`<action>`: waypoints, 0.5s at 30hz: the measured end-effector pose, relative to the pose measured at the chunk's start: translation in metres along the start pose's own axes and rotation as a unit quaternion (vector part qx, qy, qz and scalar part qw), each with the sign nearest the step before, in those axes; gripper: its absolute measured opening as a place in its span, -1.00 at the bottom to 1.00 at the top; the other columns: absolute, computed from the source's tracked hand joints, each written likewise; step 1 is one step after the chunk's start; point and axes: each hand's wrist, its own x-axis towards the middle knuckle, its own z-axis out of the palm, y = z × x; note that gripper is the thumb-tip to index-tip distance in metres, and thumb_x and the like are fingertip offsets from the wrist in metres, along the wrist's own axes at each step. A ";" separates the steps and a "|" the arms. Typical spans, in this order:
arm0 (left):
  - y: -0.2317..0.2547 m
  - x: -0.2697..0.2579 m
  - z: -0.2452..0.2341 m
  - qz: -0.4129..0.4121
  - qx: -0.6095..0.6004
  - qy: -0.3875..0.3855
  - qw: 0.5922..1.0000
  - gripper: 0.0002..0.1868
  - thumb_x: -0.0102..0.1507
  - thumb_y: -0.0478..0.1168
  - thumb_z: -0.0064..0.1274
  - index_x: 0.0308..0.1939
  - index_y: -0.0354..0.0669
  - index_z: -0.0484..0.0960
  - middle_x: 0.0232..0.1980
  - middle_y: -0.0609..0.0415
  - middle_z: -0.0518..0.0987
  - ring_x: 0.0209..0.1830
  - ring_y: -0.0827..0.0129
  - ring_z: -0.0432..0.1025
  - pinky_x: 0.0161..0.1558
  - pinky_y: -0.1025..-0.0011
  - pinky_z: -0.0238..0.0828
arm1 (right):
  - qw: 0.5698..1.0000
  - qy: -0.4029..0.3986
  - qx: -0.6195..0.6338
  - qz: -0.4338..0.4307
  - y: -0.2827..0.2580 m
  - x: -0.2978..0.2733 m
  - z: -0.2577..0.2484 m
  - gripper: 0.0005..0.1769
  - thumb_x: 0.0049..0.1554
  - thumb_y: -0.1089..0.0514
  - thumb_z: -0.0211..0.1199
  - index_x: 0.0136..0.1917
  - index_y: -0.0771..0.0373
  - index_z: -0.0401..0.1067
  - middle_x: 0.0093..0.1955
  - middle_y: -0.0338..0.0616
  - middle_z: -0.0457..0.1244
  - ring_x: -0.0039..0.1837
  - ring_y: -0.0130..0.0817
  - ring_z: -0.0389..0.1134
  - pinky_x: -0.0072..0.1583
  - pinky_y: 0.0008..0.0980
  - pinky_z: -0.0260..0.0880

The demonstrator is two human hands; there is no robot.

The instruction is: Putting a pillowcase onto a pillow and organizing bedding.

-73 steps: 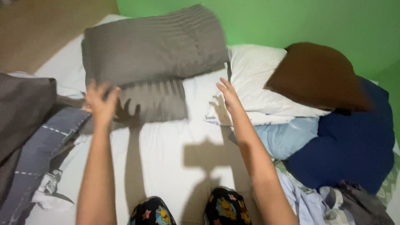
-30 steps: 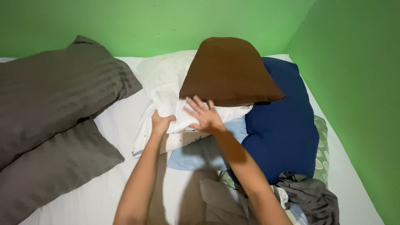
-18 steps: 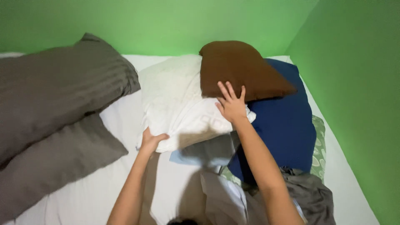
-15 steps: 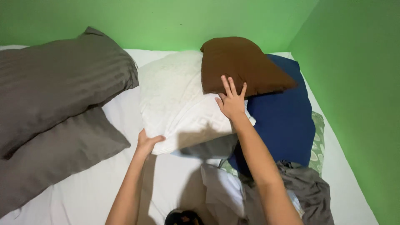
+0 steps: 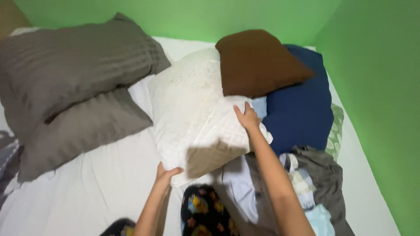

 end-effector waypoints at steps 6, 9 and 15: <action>-0.070 -0.063 -0.095 -0.093 0.061 0.044 0.993 0.09 -0.17 -0.44 0.31 0.44 -0.47 0.18 0.23 -0.47 0.53 0.23 -0.23 0.47 0.22 0.07 0.46 | 0.962 -0.141 0.236 0.001 0.013 -0.011 0.033 0.09 0.00 -0.30 0.41 0.51 0.44 0.12 0.41 0.20 0.24 0.40 -0.07 0.31 0.35 -0.24 0.33; -0.109 -0.102 -0.149 -0.159 0.144 0.062 0.975 0.21 -0.13 -0.37 0.39 0.52 -0.34 0.00 0.37 -0.34 0.47 0.36 -0.04 0.38 0.35 0.16 0.18 | 0.912 -0.236 0.328 -0.069 -0.008 -0.047 0.058 0.03 -0.06 -0.15 0.47 0.50 0.37 0.15 0.37 0.06 0.29 0.34 -0.13 0.33 0.31 -0.23 0.36; -0.060 -0.096 -0.174 -0.189 -0.166 0.143 0.957 -0.05 0.28 0.43 -0.39 0.46 -0.26 0.33 0.28 -0.23 0.54 0.20 0.00 0.47 0.19 0.15 0.38 | 0.815 -0.396 0.423 -0.009 -0.053 -0.118 0.055 -0.05 -0.03 0.07 0.46 0.54 0.33 0.15 0.36 -0.04 0.29 0.34 -0.21 0.33 0.34 -0.23 0.31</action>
